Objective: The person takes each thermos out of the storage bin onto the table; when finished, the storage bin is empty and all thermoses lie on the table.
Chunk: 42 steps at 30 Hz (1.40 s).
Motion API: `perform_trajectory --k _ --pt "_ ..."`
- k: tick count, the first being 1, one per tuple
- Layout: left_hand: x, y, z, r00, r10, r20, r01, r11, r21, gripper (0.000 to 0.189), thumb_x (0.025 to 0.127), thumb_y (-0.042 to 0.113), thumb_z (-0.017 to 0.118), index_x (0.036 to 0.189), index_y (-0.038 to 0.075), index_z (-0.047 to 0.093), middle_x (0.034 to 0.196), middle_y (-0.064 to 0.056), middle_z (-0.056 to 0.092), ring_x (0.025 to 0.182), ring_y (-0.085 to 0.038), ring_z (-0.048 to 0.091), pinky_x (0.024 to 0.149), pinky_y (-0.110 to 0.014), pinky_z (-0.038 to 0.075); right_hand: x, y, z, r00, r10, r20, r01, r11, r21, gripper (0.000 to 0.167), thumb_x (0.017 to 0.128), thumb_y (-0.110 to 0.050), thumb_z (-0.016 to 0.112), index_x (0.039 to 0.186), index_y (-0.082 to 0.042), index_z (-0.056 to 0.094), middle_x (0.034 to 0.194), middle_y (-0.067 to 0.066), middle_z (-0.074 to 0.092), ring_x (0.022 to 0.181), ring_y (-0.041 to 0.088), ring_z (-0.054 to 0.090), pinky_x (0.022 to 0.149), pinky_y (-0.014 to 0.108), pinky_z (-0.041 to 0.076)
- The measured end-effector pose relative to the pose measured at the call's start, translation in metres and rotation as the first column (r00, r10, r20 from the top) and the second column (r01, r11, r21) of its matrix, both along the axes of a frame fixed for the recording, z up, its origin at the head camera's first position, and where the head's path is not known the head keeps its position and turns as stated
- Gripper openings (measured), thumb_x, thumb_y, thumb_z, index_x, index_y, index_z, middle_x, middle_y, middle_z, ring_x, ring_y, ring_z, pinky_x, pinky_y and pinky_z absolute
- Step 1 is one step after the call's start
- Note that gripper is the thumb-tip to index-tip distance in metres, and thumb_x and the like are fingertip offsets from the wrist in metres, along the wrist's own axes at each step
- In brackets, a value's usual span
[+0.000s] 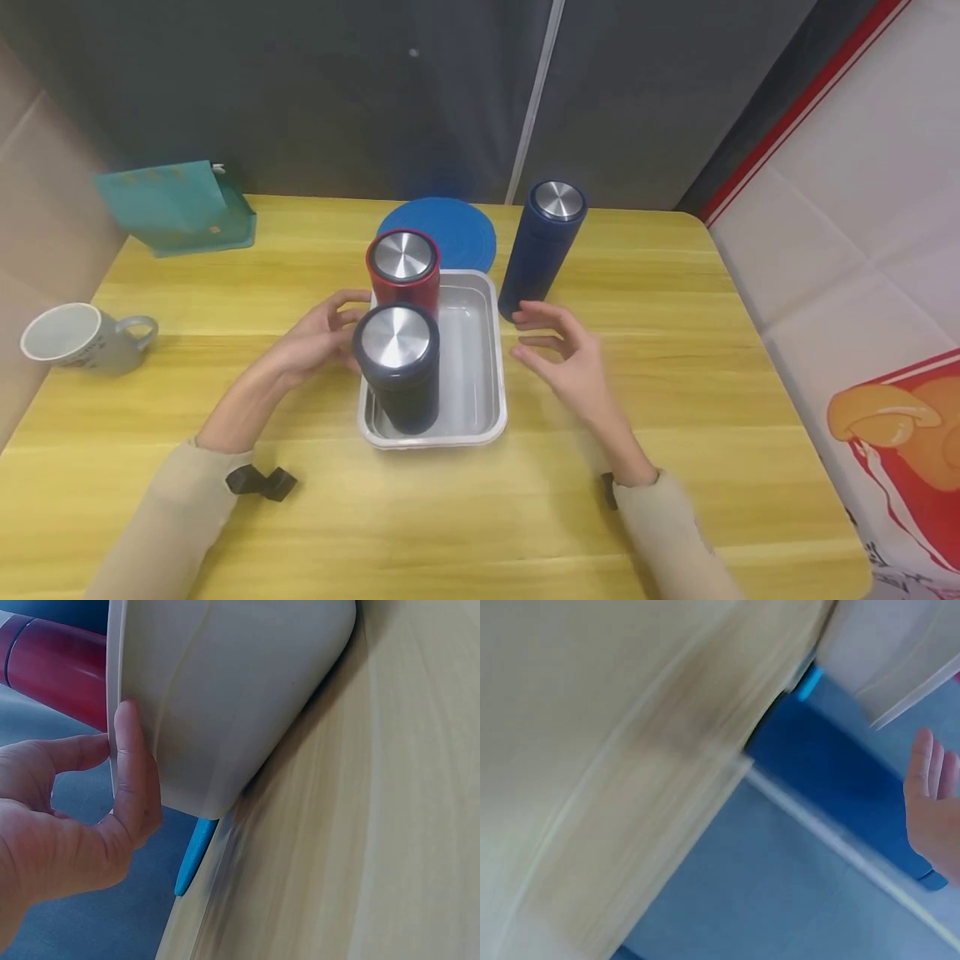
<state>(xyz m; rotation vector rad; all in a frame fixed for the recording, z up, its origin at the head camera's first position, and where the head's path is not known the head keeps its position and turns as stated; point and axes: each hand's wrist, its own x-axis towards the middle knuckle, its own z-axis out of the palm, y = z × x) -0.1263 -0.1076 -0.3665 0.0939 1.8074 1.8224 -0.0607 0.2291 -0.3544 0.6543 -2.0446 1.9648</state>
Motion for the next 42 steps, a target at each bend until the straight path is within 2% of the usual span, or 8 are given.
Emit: perform_trajectory --k 4,9,16,24,35,42 --pt "0.003 0.001 -0.002 1.0 -0.002 0.004 0.002 1.0 -0.002 0.056 0.095 0.004 0.058 0.142 0.01 0.029 0.111 -0.018 0.054 0.08 -0.027 0.062 0.065 -0.042 0.061 0.014 -0.017 0.002 0.997 0.077 0.007 -0.078 0.995 0.06 0.053 0.075 0.018 0.072 0.124 0.012 0.053 0.114 0.03 0.059 0.105 0.033 0.06 0.086 0.045 0.055" --pt "0.002 0.001 -0.002 1.0 0.003 -0.003 -0.003 1.0 0.012 0.056 0.095 0.004 0.058 0.142 0.01 0.029 0.109 -0.018 0.054 0.081 -0.028 0.061 0.064 -0.041 0.061 0.025 -0.04 0.009 0.988 0.139 0.067 -0.147 0.978 0.146 0.059 0.073 0.014 0.076 0.128 0.005 0.053 0.118 0.021 0.06 0.109 0.03 0.059 0.088 0.045 0.054" --pt "0.0 0.0 0.0 1.0 0.017 0.002 -0.017 1.0 0.023 0.054 0.095 0.003 0.058 0.141 0.013 0.031 0.109 -0.018 0.055 0.078 -0.026 0.061 0.06 -0.038 0.061 0.027 -0.067 0.008 0.976 0.184 0.115 -0.197 0.974 0.112 0.075 0.07 0.019 0.076 0.135 0.004 0.044 0.126 0.018 0.054 0.115 0.026 0.055 0.091 0.041 0.054" --pt "0.0 0.0 -0.001 1.0 0.016 0.012 -0.016 0.999 0.036 0.055 0.095 0.003 0.058 0.141 0.013 0.03 0.109 -0.018 0.055 0.076 -0.026 0.062 0.059 -0.036 0.061 0.03 -0.084 0.005 0.986 0.14 0.095 -0.152 0.98 0.128 0.082 0.066 0.015 0.081 0.136 0.003 0.04 0.131 0.015 0.05 0.121 0.025 0.048 0.096 0.035 0.051" --pt "0.0 -0.002 -0.003 1.0 0.014 0.011 -0.014 0.999 0.039 0.054 0.095 0.003 0.057 0.141 0.012 0.03 0.106 -0.016 0.055 0.075 -0.025 0.061 0.059 -0.037 0.061 0.031 -0.092 0.004 0.994 0.07 0.087 -0.09 0.964 0.252 0.087 0.067 0.005 0.085 0.141 -0.007 0.04 0.135 0.006 0.05 0.122 0.023 0.049 0.096 0.039 0.051" --pt "-0.001 0.0 -0.003 1.0 0.009 0.01 -0.01 0.999 0.049 0.054 0.095 0.003 0.058 0.141 0.014 0.03 0.108 -0.017 0.056 0.077 -0.025 0.062 0.06 -0.038 0.061 0.033 -0.092 0.008 0.996 0.049 0.077 -0.069 0.956 0.284 0.086 0.068 0.002 0.085 0.14 -0.008 0.04 0.133 0.005 0.051 0.12 0.023 0.051 0.095 0.04 0.051"
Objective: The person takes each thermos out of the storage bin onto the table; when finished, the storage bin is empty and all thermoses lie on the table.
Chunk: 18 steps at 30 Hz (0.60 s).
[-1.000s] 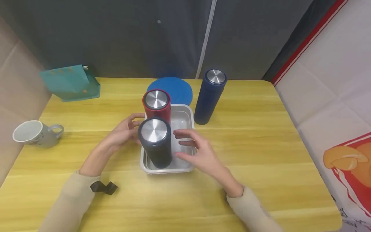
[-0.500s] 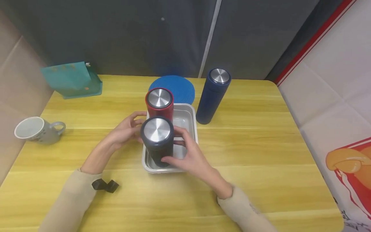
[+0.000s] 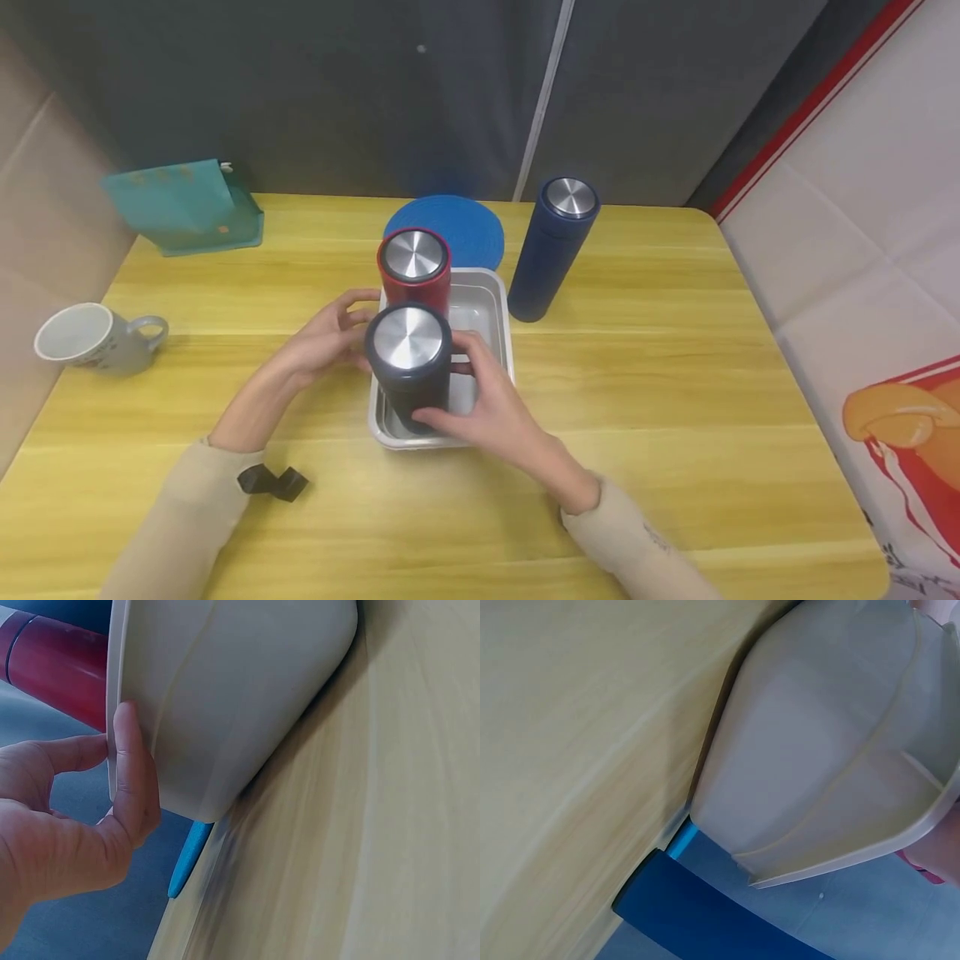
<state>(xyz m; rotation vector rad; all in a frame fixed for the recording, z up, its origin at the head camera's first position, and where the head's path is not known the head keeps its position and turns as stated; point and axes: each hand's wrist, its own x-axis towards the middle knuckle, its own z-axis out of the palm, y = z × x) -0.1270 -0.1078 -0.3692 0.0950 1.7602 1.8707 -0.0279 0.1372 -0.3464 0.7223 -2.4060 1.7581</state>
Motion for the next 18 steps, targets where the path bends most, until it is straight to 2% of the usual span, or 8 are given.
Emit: perform_trajectory --k 11,18 --pt "-0.0016 0.002 -0.0007 1.0 -0.003 0.015 0.003 1.0 0.016 0.055 0.095 0.003 0.058 0.142 0.013 0.03 0.107 -0.016 0.057 0.078 -0.026 0.062 0.061 -0.037 0.061 0.0011 0.0008 -0.0016 0.999 -0.011 -0.042 0.01 1.0 -0.023 0.085 0.066 0.003 0.085 0.139 -0.006 0.042 0.129 0.008 0.054 0.113 0.024 0.055 0.092 0.035 0.052" --pt "0.0006 0.003 -0.0002 0.999 0.03 0.027 -0.03 0.999 0.018 0.054 0.094 0.001 0.057 0.141 0.012 0.031 0.105 -0.015 0.056 0.075 -0.024 0.06 0.057 -0.035 0.06 0.002 -0.0009 -0.0021 0.998 -0.006 -0.055 0.003 0.999 -0.051 0.081 0.067 0.002 0.084 0.137 -0.006 0.044 0.128 0.007 0.054 0.115 0.025 0.053 0.093 0.035 0.052"
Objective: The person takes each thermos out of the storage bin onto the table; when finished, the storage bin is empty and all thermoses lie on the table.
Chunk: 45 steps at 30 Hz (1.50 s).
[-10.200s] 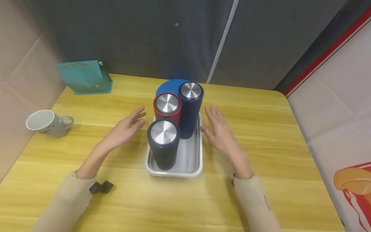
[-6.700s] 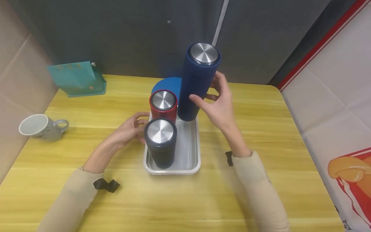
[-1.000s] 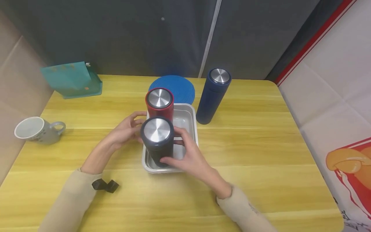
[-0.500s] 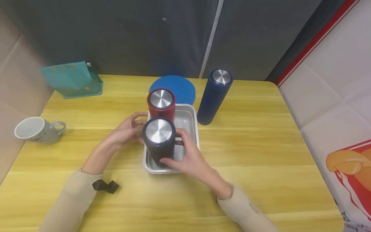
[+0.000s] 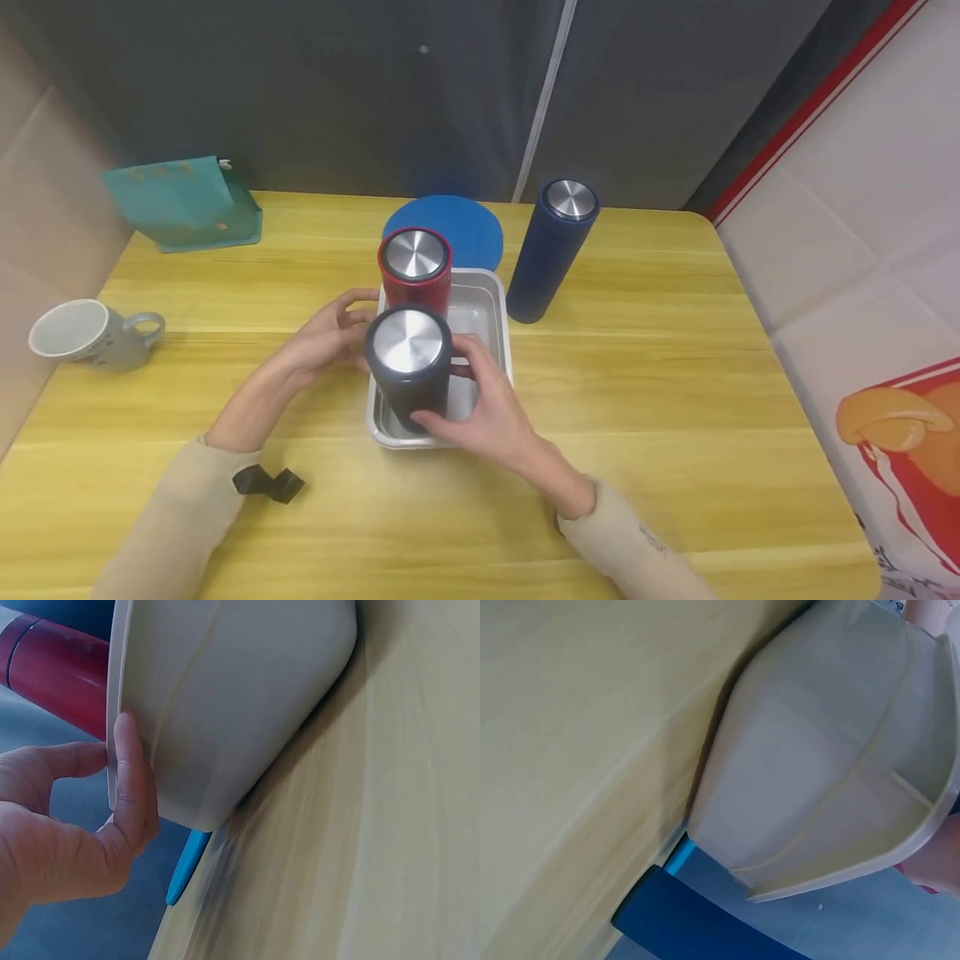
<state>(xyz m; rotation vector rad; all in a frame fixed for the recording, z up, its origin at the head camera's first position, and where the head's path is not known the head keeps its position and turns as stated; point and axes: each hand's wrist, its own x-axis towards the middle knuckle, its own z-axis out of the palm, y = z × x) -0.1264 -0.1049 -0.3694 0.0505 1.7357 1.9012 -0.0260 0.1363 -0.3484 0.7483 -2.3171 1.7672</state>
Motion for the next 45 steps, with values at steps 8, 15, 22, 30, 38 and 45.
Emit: perform_trajectory --k 8,15,22,30,38,45 --pt "0.012 -0.002 0.004 1.0 -0.005 -0.024 0.004 1.0 -0.012 0.053 0.095 0.003 0.056 0.141 0.006 0.029 0.107 -0.016 0.054 0.08 -0.023 0.06 0.06 -0.038 0.061 -0.005 0.002 0.01 1.0 -0.015 -0.023 0.015 1.0 -0.008 0.079 0.069 -0.001 0.083 0.137 -0.005 0.044 0.128 0.008 0.053 0.113 0.025 0.054 0.09 0.033 0.053" --pt "0.016 -0.001 0.003 0.999 -0.012 -0.03 0.012 1.0 -0.008 0.058 0.094 -0.001 0.057 0.143 0.008 0.028 0.111 -0.017 0.05 0.078 -0.023 0.06 0.057 -0.035 0.06 -0.007 0.01 0.018 0.998 -0.059 -0.028 0.059 0.998 0.0 0.083 0.068 0.003 0.082 0.14 -0.005 0.042 0.131 0.007 0.051 0.116 0.024 0.051 0.09 0.03 0.052" --pt "0.015 -0.002 0.004 0.999 -0.019 -0.047 0.019 1.0 -0.002 0.058 0.094 -0.001 0.057 0.142 0.007 0.028 0.111 -0.018 0.049 0.079 -0.024 0.06 0.057 -0.035 0.06 -0.011 0.016 0.026 0.996 -0.068 -0.055 0.068 0.998 -0.017 0.079 0.067 0.005 0.081 0.138 -0.003 0.045 0.129 0.008 0.053 0.114 0.024 0.052 0.088 0.028 0.053" --pt "0.016 -0.002 0.003 0.999 -0.015 -0.04 0.015 1.0 -0.007 0.056 0.094 -0.002 0.056 0.142 0.009 0.029 0.111 -0.018 0.05 0.079 -0.023 0.06 0.057 -0.036 0.06 -0.015 0.019 0.031 0.995 -0.062 -0.077 0.059 0.998 -0.031 0.08 0.064 0.011 0.08 0.136 0.0 0.046 0.128 0.009 0.053 0.114 0.024 0.053 0.088 0.029 0.054" --pt "0.015 -0.002 0.002 0.999 -0.016 -0.041 0.016 1.0 0.003 0.055 0.094 -0.002 0.055 0.142 0.008 0.029 0.111 -0.017 0.049 0.079 -0.023 0.06 0.057 -0.036 0.06 -0.015 0.021 0.037 0.994 -0.075 -0.085 0.071 0.996 -0.044 0.079 0.064 0.011 0.079 0.135 0.002 0.046 0.127 0.009 0.054 0.113 0.024 0.053 0.088 0.028 0.055" --pt "0.014 -0.002 0.002 0.999 -0.019 -0.041 0.019 1.0 -0.006 0.056 0.094 -0.001 0.056 0.142 0.008 0.029 0.113 -0.018 0.05 0.081 -0.024 0.06 0.058 -0.037 0.061 -0.015 0.027 0.043 0.992 -0.092 -0.086 0.087 0.995 -0.057 0.079 0.064 0.013 0.079 0.135 0.003 0.046 0.127 0.009 0.054 0.111 0.024 0.054 0.087 0.027 0.055"
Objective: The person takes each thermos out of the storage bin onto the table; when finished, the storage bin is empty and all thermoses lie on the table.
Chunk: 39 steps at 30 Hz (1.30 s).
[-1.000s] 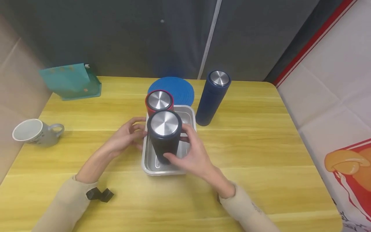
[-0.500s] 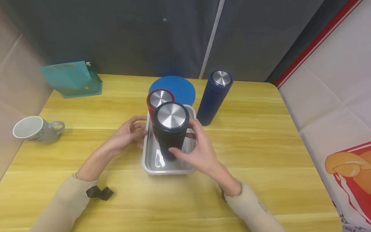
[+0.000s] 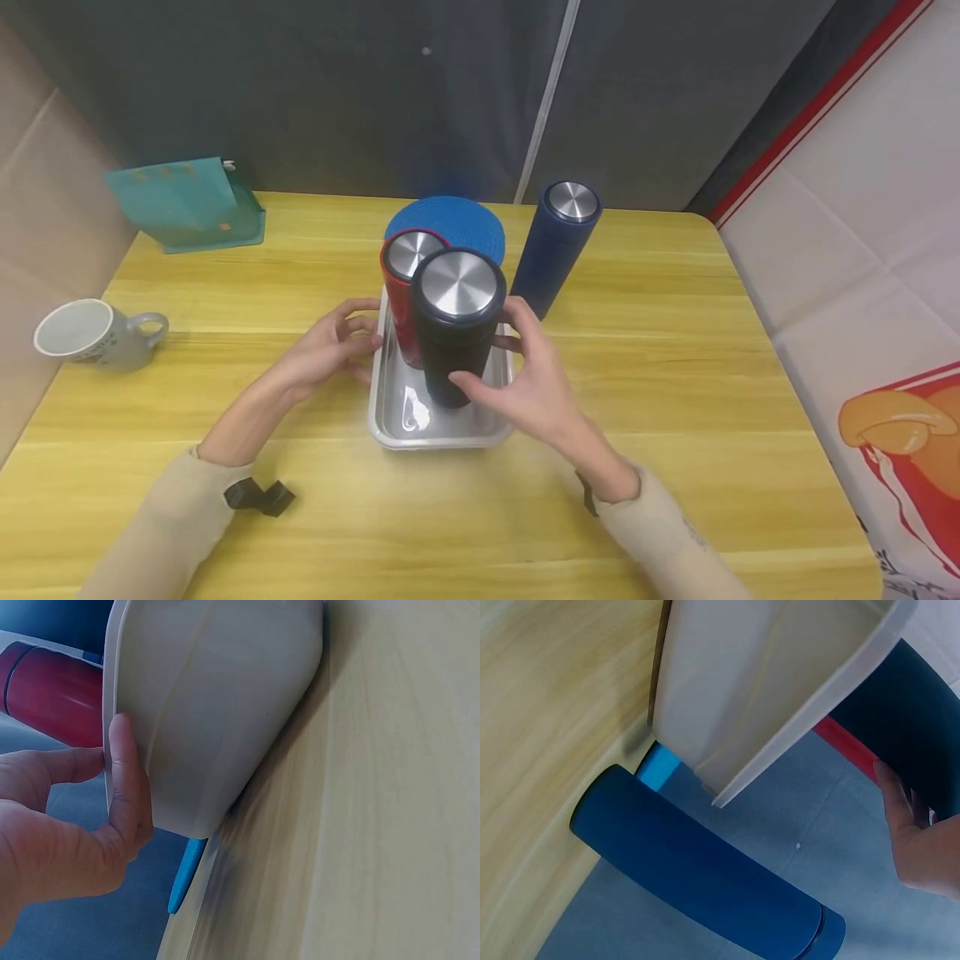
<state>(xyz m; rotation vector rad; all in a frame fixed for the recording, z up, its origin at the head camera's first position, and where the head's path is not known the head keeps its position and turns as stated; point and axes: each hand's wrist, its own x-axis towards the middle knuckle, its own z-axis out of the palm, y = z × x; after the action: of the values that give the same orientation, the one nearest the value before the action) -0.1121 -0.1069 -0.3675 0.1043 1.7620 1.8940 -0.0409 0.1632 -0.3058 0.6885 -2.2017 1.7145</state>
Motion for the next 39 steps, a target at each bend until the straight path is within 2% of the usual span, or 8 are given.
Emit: perform_trajectory --k 7,11,15,22,29,39 --pt "-0.001 0.002 0.0 1.0 -0.008 -0.005 0.008 1.0 -0.003 0.057 0.094 -0.001 0.057 0.142 0.008 0.028 0.113 -0.019 0.051 0.08 -0.025 0.06 0.058 -0.037 0.061 0.001 0.009 0.007 1.0 -0.021 -0.023 0.021 1.0 -0.022 0.07 0.07 0.0 0.083 0.13 0.008 0.048 0.122 0.007 0.057 0.103 0.021 0.057 0.082 0.023 0.055" --pt "-0.001 0.002 0.0 1.0 -0.005 -0.008 0.005 1.0 0.0 0.056 0.094 -0.001 0.057 0.142 0.008 0.029 0.111 -0.018 0.051 0.079 -0.024 0.06 0.057 -0.037 0.061 -0.001 0.017 0.016 0.998 -0.055 -0.036 0.054 0.998 -0.007 0.068 0.069 0.003 0.082 0.128 0.011 0.048 0.119 0.007 0.058 0.098 0.02 0.059 0.081 0.023 0.055" --pt "-0.001 0.002 0.0 1.0 -0.004 -0.013 0.003 1.0 -0.008 0.056 0.094 -0.001 0.057 0.141 0.008 0.029 0.111 -0.018 0.051 0.079 -0.023 0.06 0.057 -0.037 0.061 -0.004 0.027 0.024 0.994 -0.097 -0.043 0.098 0.995 0.013 0.068 0.07 0.0 0.083 0.128 0.008 0.049 0.119 0.008 0.058 0.096 0.02 0.06 0.08 0.023 0.056" --pt "-0.001 0.0 0.001 1.0 -0.007 -0.011 0.007 1.0 -0.01 0.056 0.094 -0.001 0.057 0.142 0.008 0.029 0.111 -0.018 0.051 0.081 -0.024 0.06 0.057 -0.037 0.061 -0.009 0.039 0.034 0.989 -0.127 -0.078 0.124 0.991 -0.042 0.063 0.073 -0.007 0.083 0.128 0.001 0.053 0.116 0.011 0.058 0.095 0.022 0.06 0.08 0.022 0.056" --pt "0.0 -0.001 0.0 1.0 -0.002 -0.002 0.002 1.0 -0.003 0.057 0.093 -0.001 0.057 0.142 0.009 0.029 0.11 -0.017 0.051 0.08 -0.024 0.059 0.056 -0.036 0.06 -0.013 0.045 0.037 0.987 -0.129 -0.097 0.118 0.987 -0.106 0.062 0.073 -0.007 0.083 0.127 0.003 0.053 0.112 0.012 0.059 0.093 0.023 0.059 0.08 0.021 0.056" --pt "0.002 -0.003 0.001 1.0 -0.01 -0.006 0.01 1.0 -0.015 0.059 0.094 0.0 0.057 0.143 0.008 0.027 0.113 -0.018 0.05 0.082 -0.024 0.059 0.057 -0.036 0.061 -0.017 0.06 0.032 0.983 -0.159 -0.087 0.142 0.974 -0.175 0.061 0.071 0.0 0.082 0.125 0.004 0.055 0.107 0.014 0.058 0.09 0.024 0.057 0.077 0.021 0.057"
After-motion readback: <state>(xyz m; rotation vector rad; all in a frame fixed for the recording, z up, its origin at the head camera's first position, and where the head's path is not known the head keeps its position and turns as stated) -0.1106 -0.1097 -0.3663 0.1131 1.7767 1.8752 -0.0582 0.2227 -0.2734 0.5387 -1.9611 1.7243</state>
